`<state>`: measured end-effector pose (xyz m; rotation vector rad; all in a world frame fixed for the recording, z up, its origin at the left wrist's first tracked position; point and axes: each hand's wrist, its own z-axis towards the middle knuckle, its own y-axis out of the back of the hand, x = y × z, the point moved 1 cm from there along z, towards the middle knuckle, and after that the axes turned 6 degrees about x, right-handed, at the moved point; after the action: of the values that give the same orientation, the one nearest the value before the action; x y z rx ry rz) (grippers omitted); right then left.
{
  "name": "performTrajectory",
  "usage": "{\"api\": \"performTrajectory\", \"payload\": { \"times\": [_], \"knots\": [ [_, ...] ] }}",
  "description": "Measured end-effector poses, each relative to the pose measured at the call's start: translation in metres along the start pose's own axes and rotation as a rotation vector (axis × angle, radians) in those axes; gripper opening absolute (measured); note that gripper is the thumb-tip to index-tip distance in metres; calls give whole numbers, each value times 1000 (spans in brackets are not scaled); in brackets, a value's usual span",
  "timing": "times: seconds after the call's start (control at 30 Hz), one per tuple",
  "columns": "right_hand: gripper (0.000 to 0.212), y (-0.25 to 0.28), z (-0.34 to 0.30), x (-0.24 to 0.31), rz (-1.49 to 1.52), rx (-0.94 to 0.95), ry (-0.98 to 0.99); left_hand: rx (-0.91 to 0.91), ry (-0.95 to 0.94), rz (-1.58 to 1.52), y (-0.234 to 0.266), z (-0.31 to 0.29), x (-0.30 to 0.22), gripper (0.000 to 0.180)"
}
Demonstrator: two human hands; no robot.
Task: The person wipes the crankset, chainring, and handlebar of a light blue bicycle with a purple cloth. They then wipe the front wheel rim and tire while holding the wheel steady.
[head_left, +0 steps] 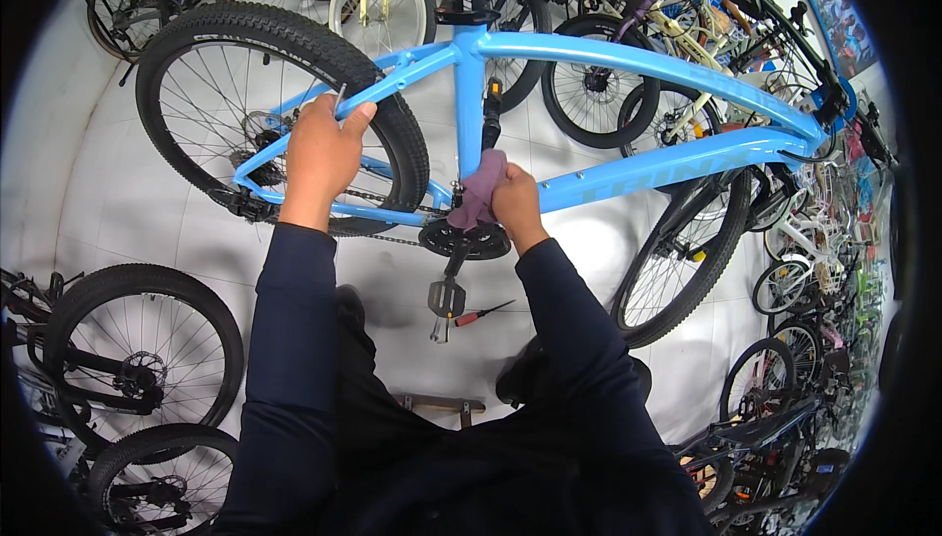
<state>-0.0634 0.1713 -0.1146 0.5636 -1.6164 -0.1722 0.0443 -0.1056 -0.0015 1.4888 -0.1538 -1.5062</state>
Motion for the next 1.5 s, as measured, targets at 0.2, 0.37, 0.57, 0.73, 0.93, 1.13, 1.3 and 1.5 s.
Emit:
{"api": "performTrajectory", "payload": {
  "times": [0.2, 0.37, 0.57, 0.73, 0.93, 1.13, 1.3, 1.5],
  "knots": [
    [26, 8, 6, 130, 256, -43, 343, 24, 13, -21, -2, -1, 1, 59],
    [39, -13, -16, 157, -1, -218, 646, 1, 2, 7, -1, -1, -2, 58],
    [58, -20, -26, 81, -102, -144, 577, 23, 22, -28, 1, -2, -3, 59],
    [56, 21, -44, 90, -299, -81, 534, 45, 21, -23, 2, 0, 1, 58],
    [51, 71, -24, 210, -700, -590, 1124, 2, -52, -59, 0, 1, 7, 48],
    [20, 107, -2, 236, -1007, -520, 928, 78, 17, -59, 4, 4, 8, 47],
    [19, 246, 2, 231, -1279, -579, 796, 68, 25, -76, 4, 2, 8, 46],
    [40, 406, -10, 238, -1338, -909, 225, 23, 6, -71, 2, 5, 16, 52]
  ]
}}
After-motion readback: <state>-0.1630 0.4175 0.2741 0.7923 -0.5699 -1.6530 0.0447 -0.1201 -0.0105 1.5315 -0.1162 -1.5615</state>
